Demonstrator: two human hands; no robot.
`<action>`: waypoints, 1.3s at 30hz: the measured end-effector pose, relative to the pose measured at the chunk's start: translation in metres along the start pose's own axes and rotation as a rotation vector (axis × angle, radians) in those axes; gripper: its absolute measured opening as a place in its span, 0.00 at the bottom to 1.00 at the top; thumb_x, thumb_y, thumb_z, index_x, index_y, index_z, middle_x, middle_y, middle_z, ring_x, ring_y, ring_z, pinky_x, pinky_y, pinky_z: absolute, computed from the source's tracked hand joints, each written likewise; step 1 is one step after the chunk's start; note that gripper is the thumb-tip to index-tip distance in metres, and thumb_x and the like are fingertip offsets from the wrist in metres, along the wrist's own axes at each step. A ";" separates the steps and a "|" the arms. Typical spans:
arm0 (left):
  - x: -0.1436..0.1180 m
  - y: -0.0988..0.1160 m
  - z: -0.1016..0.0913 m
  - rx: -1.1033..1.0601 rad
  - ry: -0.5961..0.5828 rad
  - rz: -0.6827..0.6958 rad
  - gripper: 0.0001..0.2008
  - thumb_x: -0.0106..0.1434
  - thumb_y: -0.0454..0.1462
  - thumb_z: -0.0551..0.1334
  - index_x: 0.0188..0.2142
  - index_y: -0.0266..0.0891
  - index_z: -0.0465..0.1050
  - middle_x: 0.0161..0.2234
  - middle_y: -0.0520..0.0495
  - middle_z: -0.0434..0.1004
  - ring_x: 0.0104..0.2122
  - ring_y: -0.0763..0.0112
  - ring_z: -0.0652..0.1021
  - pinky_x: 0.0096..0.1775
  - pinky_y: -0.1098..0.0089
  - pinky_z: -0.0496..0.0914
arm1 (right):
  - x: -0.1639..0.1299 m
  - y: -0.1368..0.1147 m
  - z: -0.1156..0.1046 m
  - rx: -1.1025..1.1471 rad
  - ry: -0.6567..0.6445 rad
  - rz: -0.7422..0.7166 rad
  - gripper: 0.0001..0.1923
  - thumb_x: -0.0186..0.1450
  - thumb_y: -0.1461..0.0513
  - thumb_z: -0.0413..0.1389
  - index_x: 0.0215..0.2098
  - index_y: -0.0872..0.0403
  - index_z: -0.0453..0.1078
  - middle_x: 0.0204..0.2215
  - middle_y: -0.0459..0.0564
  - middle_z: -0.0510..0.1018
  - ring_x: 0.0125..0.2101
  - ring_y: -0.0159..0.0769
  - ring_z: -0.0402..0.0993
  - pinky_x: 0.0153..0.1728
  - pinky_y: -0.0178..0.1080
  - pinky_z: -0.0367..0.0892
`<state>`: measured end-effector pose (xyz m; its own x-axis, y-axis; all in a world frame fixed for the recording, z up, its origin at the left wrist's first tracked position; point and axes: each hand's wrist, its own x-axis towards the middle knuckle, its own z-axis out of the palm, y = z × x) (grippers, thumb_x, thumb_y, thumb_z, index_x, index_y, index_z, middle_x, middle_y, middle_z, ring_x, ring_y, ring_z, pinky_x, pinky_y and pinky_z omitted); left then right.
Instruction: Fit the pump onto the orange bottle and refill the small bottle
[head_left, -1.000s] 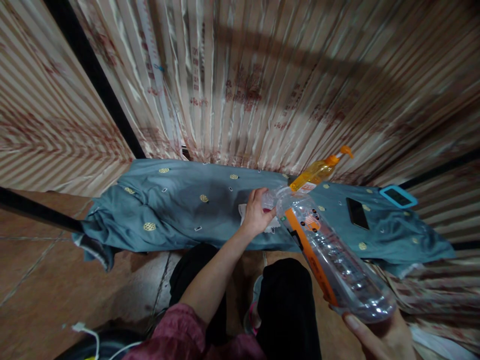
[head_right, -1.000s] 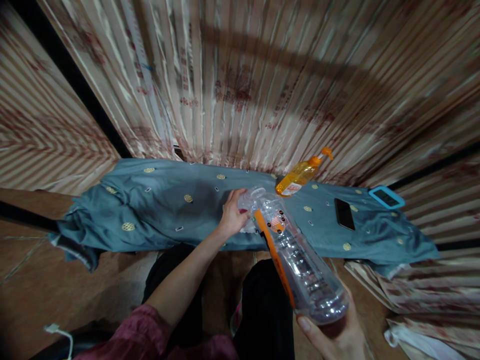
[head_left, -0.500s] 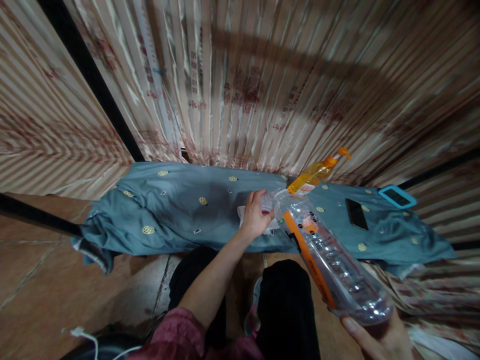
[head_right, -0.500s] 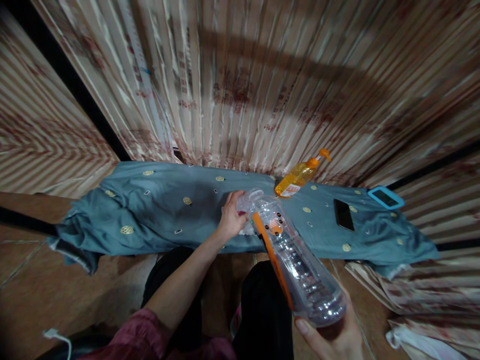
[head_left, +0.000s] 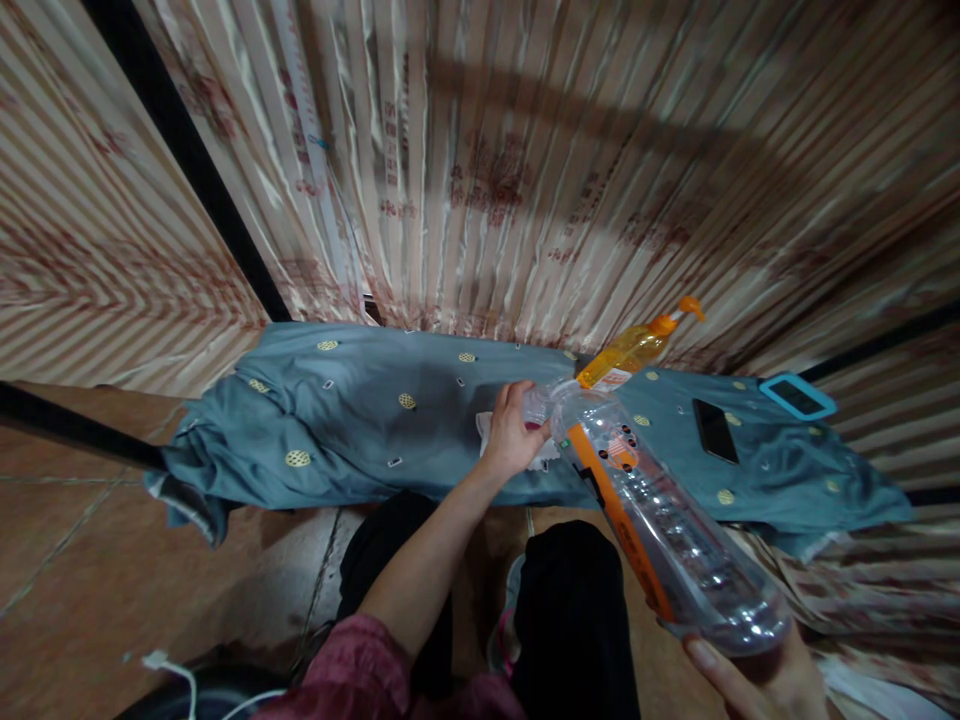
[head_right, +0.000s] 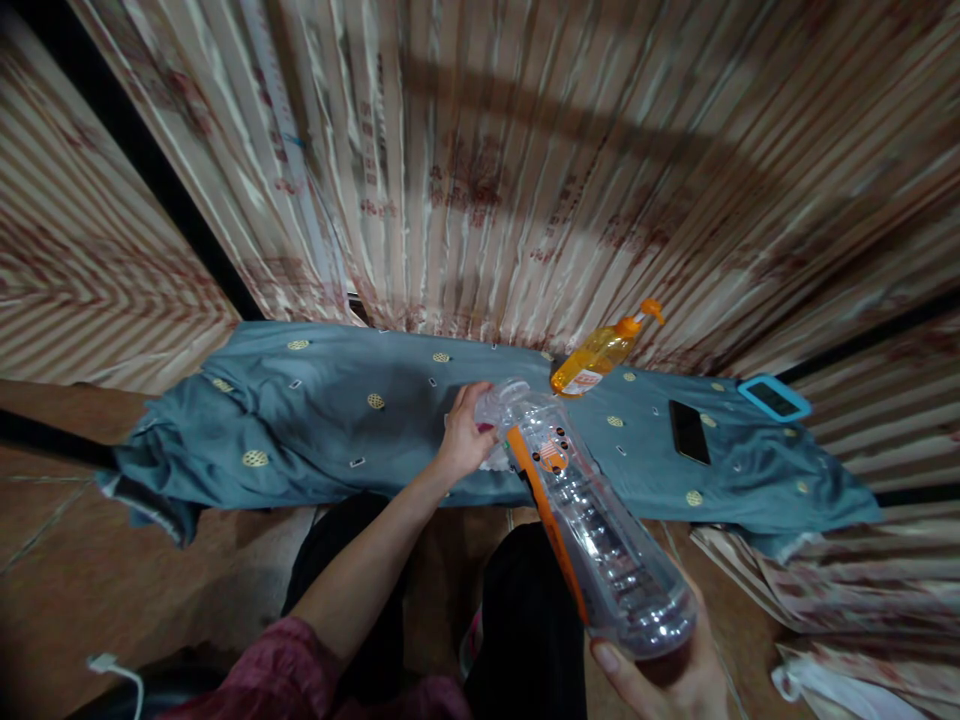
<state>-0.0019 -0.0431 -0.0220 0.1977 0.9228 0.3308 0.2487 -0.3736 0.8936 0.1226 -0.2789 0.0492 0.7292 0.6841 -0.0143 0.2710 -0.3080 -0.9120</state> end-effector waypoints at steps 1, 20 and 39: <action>0.000 0.000 0.000 0.002 -0.002 -0.002 0.25 0.55 0.34 0.67 0.51 0.36 0.65 0.51 0.39 0.70 0.54 0.55 0.72 0.56 0.56 0.67 | 0.000 0.000 0.000 0.008 0.002 -0.002 0.38 0.45 0.44 0.68 0.49 0.49 0.65 0.43 0.51 0.74 0.45 0.51 0.70 0.51 0.49 0.62; 0.000 -0.003 0.001 0.021 0.019 0.013 0.26 0.54 0.35 0.68 0.52 0.38 0.65 0.51 0.40 0.71 0.53 0.55 0.73 0.54 0.56 0.69 | 0.004 0.006 -0.005 -0.018 -0.034 -0.039 0.41 0.46 0.46 0.67 0.54 0.49 0.63 0.43 0.52 0.74 0.44 0.52 0.70 0.52 0.53 0.62; 0.000 -0.004 0.002 0.011 0.027 0.033 0.26 0.53 0.33 0.68 0.51 0.38 0.66 0.49 0.41 0.71 0.52 0.56 0.73 0.54 0.56 0.69 | -0.001 -0.009 0.002 0.034 0.002 0.004 0.41 0.41 0.44 0.69 0.48 0.49 0.63 0.42 0.52 0.71 0.45 0.51 0.66 0.54 0.55 0.54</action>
<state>-0.0008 -0.0416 -0.0257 0.1804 0.9121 0.3681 0.2531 -0.4047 0.8787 0.1181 -0.2754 0.0563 0.7318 0.6813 -0.0168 0.2467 -0.2878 -0.9254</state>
